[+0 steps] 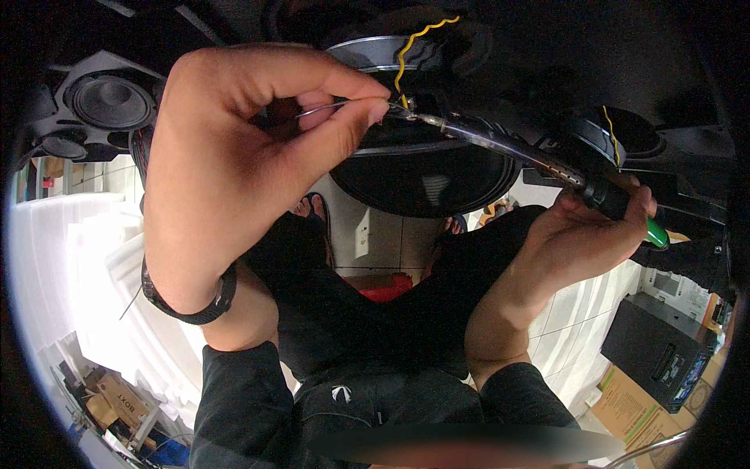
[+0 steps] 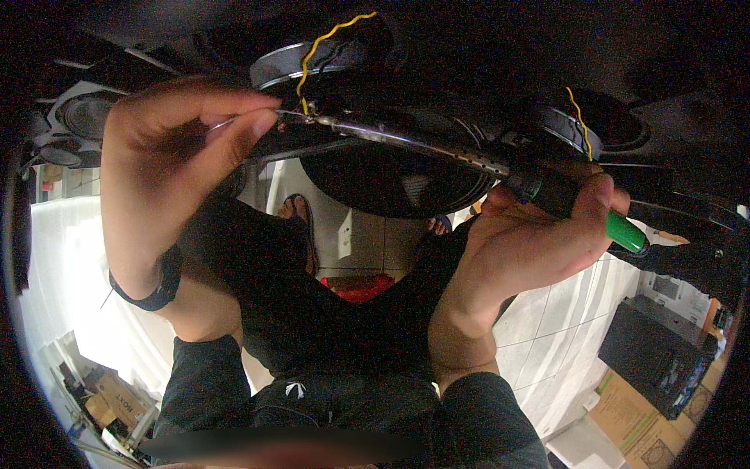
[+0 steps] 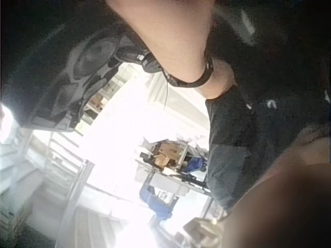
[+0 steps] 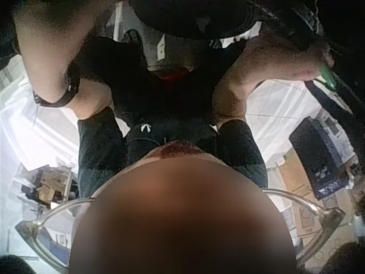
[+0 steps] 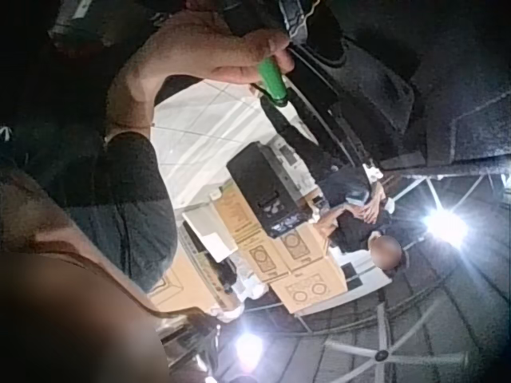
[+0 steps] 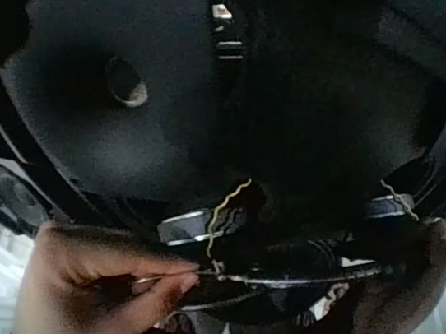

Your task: The person solders wires to speaker terminals using a soldering iron and solder wire. They then place a foam pad over the speaker and reposition the speaker within the enclosure.

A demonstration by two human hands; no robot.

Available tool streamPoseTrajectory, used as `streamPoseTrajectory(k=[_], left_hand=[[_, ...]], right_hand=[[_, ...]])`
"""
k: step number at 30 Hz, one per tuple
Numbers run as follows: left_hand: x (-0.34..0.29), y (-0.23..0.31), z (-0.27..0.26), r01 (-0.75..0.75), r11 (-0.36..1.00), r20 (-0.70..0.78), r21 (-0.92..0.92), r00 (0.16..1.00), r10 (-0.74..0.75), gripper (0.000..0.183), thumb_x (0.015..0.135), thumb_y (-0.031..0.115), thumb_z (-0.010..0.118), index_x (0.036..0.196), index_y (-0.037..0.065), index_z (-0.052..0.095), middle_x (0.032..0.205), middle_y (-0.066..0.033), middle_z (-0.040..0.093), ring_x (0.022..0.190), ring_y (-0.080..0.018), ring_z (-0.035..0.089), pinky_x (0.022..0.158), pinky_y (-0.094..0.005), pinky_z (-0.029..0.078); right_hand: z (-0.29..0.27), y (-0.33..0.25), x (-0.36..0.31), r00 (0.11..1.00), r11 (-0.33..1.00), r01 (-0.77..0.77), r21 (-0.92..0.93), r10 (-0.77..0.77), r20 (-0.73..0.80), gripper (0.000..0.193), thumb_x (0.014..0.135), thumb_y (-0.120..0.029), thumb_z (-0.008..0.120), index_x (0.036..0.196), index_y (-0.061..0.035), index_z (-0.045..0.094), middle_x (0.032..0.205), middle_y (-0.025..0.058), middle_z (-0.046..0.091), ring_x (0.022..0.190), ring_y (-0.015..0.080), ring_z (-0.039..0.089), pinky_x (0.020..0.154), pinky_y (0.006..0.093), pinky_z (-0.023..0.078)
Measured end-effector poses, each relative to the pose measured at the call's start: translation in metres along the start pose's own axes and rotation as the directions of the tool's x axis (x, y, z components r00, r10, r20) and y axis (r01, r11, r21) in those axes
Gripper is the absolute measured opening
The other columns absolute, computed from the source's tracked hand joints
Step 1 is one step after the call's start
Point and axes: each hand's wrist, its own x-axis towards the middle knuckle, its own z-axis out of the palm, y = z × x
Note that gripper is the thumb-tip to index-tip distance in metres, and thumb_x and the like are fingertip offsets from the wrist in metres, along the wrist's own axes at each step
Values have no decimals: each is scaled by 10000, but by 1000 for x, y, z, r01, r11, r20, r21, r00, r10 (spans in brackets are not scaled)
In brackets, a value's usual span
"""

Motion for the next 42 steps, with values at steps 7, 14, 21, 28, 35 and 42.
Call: streamPoseTrajectory(k=[7,14,21,28,35,42], left_hand=[[2,0,2,-24,999,-18,-34,1000,23,155,863,-7,759,1016,9,779,894,-62,761,824,-81,668,751,-219,506],[2,0,0,-53,998,-2,29,999,53,152,864,7,764,1016,4,777,902,-72,764,833,-87,675,756,-225,512],[1,1,1,-53,998,-19,33,998,54,152,858,12,772,1010,12,780,894,-66,767,827,-87,677,753,-226,512],[0,2,0,-6,1000,-7,0,1000,6,161,849,20,784,1011,19,783,887,-65,766,813,-88,674,742,-225,507],[2,0,1,-66,997,-11,44,998,66,170,841,17,789,1011,24,785,884,-65,765,808,-89,670,743,-225,505],[0,0,0,-50,998,-11,36,999,51,170,840,-2,780,1009,19,784,887,-70,765,810,-87,668,742,-226,505]], right_hand=[[12,2,2,982,991,11,-135,-36,-184,192,965,-276,530,883,-102,540,780,71,628,601,177,643,476,295,546],[14,1,2,983,992,23,-126,-46,-179,189,957,-262,534,882,-89,541,796,79,627,618,188,644,511,314,569],[5,3,4,985,993,6,-115,-25,-169,163,945,-238,544,871,-93,542,801,65,614,718,200,664,648,361,611],[0,5,5,994,998,41,-53,-46,-104,224,1006,-265,509,1012,-82,639,838,68,716,682,110,717,612,259,635],[2,7,6,986,995,61,-80,-72,-150,222,1010,-266,504,1019,-85,633,870,72,723,679,122,714,593,254,621],[2,6,5,990,993,31,-113,-46,-134,231,1009,-273,510,1029,-82,638,900,80,728,704,101,710,613,255,614]])
